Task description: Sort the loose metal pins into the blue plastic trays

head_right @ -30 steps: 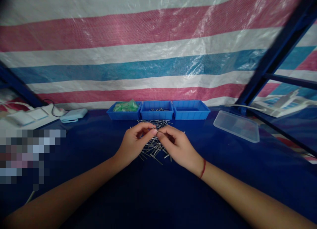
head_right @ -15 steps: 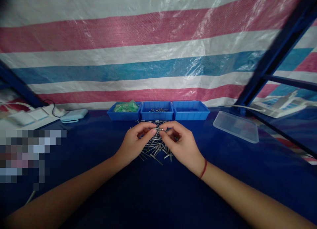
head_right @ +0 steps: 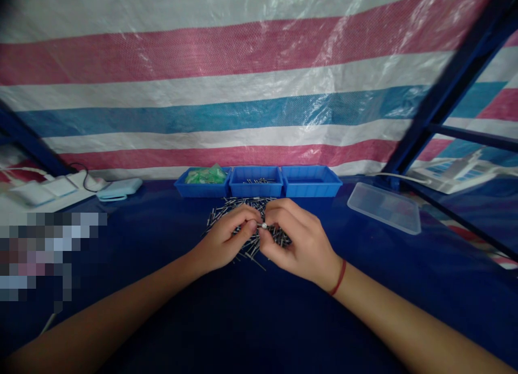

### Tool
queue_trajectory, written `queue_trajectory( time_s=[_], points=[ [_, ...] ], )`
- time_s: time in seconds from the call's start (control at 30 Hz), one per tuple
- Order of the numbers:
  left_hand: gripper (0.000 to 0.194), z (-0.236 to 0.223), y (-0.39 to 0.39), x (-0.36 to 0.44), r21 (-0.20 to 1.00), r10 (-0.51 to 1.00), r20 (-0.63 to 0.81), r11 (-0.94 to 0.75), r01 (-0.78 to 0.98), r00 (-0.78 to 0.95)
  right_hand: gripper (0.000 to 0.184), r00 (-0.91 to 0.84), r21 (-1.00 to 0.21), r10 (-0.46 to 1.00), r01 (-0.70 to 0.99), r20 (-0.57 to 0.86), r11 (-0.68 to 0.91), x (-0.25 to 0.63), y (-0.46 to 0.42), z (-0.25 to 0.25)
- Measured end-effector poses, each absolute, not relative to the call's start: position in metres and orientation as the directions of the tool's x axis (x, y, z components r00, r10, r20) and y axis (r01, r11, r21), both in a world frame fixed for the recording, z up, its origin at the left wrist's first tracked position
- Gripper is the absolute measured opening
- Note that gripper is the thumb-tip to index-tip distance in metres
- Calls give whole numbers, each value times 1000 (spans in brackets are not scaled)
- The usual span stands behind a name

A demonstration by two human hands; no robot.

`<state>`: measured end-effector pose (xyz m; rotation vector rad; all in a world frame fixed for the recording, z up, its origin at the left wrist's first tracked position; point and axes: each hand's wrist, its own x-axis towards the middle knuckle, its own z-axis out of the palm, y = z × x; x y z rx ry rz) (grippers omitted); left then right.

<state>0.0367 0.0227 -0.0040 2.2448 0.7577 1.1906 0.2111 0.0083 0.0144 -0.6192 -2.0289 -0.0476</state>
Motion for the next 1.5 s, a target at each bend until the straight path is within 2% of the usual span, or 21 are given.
queue_trajectory(
  time_s=[0.1, 0.27, 0.37, 0.43, 0.57, 0.67, 0.73, 0.87, 0.97, 1.13, 1.23, 1.5],
  points=[
    [19, 1, 19, 36, 621, 645, 567, -743, 248, 513, 8, -455, -106, 364, 498, 813, 861, 214, 11, 15],
    [21, 3, 19, 35, 627, 670, 540, -724, 287, 509, 14, -524, -16, 320, 503, 789, 864, 213, 15, 13],
    [16, -1, 25, 32, 644, 747, 566, -664, 380, 348, 14, -523, 79, 253, 532, 814, 843, 210, 27, 17],
    [20, -4, 32, 27, 672, 789, 570, -607, 424, 227, 14, -490, 109, 247, 590, 836, 800, 207, 41, 24],
    [18, -10, 45, 17, 651, 800, 575, -575, 496, 173, 18, -367, 42, 391, 772, 844, 634, 198, 85, 34],
    [13, -12, 47, 13, 559, 769, 585, -611, 560, 255, 23, -321, 36, 563, 888, 762, 458, 192, 111, 29],
    [12, -13, 46, 12, 479, 761, 557, -621, 621, 332, 27, -326, 52, 632, 910, 703, 411, 193, 116, 23],
    [10, -11, 41, 12, 343, 772, 464, -608, 716, 433, 28, -343, -8, 648, 880, 680, 474, 204, 94, 10],
    [8, -4, 40, 11, 258, 757, 386, -637, 726, 527, 22, -357, -115, 680, 831, 641, 545, 216, 71, 2],
    [14, 5, 42, 3, 165, 728, 260, -680, 714, 634, 16, -360, -282, 725, 748, 588, 601, 225, 55, -5],
    [17, 6, 44, -1, 118, 730, 222, -679, 725, 647, 16, -376, -309, 706, 705, 600, 638, 223, 54, -5],
    [17, 8, 45, -3, 137, 717, 148, -697, 704, 681, 16, -461, -306, 668, 637, 585, 708, 219, 44, -2]
  ],
)
